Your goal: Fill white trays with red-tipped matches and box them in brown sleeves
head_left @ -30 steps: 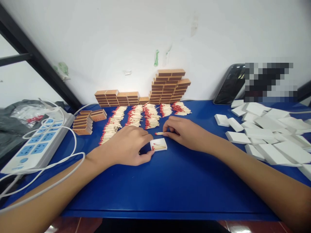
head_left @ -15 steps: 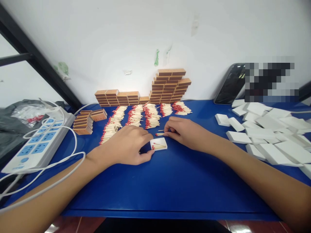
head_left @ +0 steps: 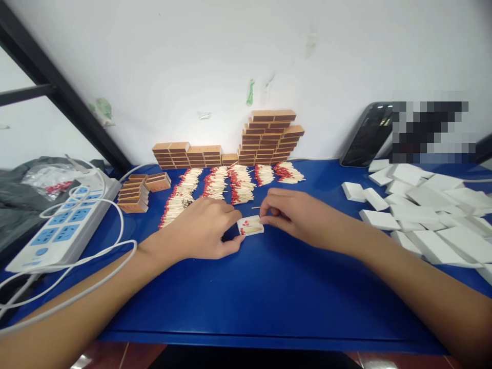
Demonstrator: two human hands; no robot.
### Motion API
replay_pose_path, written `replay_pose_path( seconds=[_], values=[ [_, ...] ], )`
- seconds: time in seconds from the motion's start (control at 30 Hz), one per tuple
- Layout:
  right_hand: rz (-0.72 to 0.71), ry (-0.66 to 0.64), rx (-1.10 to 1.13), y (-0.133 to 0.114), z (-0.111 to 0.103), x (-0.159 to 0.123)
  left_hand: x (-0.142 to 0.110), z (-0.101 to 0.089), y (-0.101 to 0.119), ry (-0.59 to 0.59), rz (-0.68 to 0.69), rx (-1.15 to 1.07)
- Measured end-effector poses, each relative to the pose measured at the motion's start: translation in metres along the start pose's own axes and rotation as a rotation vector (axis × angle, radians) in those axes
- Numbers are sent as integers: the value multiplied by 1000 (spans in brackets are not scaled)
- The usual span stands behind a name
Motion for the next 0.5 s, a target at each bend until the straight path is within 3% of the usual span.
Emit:
replay_pose_path(
  seconds=[0.17,0.33,0.5],
  values=[
    [-14,-22,29,-5,9,3,0,1,0,5,10,-12],
    [31,158,-39,19,-5,6,-1,0,3,8,44,-19],
    [113,130,-71,33,5,11,-2,-1,7,18,66,-16]
  ],
)
Point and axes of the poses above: each hand's wrist, its own x-axis towards the middle knuckle, its own z-axis out of the palm, y = z × x, the point moved 8 cm from there along x, towards the middle knuckle, and after that the axes turned 12 degrees about -y, right-handed, at the moved point
